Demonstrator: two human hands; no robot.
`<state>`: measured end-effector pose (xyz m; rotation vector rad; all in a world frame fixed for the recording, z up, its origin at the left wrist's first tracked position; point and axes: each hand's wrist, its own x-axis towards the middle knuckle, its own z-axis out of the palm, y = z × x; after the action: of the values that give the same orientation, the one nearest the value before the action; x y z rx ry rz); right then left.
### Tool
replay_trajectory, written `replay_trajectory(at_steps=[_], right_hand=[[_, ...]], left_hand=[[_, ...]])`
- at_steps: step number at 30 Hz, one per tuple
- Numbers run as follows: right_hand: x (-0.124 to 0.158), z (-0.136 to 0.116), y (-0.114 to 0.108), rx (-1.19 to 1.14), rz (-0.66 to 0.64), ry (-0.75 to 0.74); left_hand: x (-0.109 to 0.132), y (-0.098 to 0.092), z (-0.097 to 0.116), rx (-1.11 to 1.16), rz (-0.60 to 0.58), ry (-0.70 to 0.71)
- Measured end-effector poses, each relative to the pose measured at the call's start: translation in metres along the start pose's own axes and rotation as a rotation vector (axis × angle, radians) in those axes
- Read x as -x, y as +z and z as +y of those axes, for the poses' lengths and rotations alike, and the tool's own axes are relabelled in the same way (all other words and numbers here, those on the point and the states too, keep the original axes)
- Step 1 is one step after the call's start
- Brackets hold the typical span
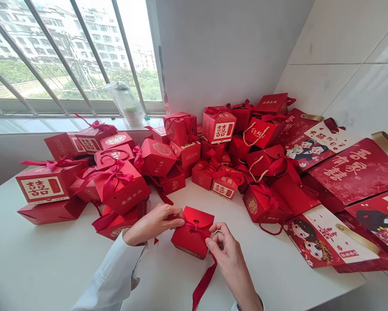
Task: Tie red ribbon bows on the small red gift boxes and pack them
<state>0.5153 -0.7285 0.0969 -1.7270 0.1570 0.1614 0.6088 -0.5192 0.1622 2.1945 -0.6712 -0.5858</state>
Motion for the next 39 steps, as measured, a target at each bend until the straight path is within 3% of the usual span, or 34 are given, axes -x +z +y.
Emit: replay_trajectory(at_steps=[5, 11, 22, 39], right_hand=[[-0.011, -0.004, 0.000, -0.289, -0.056, 0.030], [-0.031, -0.008, -0.008, -0.418, -0.066, 0.037], [-0.066, -0.008, -0.024, -0.365, 0.000, -0.014], [-0.061, -0.013, -0.025, -0.272, 0.042, -0.039]], left_hand=[[-0.001, 0.001, -0.002, -0.028, 0.015, -0.017], [-0.003, 0.005, 0.000, -0.012, -0.001, -0.006], [-0.010, 0.018, 0.011, 0.038, 0.041, -0.048], [-0.012, 0.011, -0.002, 0.206, -0.013, -0.057]])
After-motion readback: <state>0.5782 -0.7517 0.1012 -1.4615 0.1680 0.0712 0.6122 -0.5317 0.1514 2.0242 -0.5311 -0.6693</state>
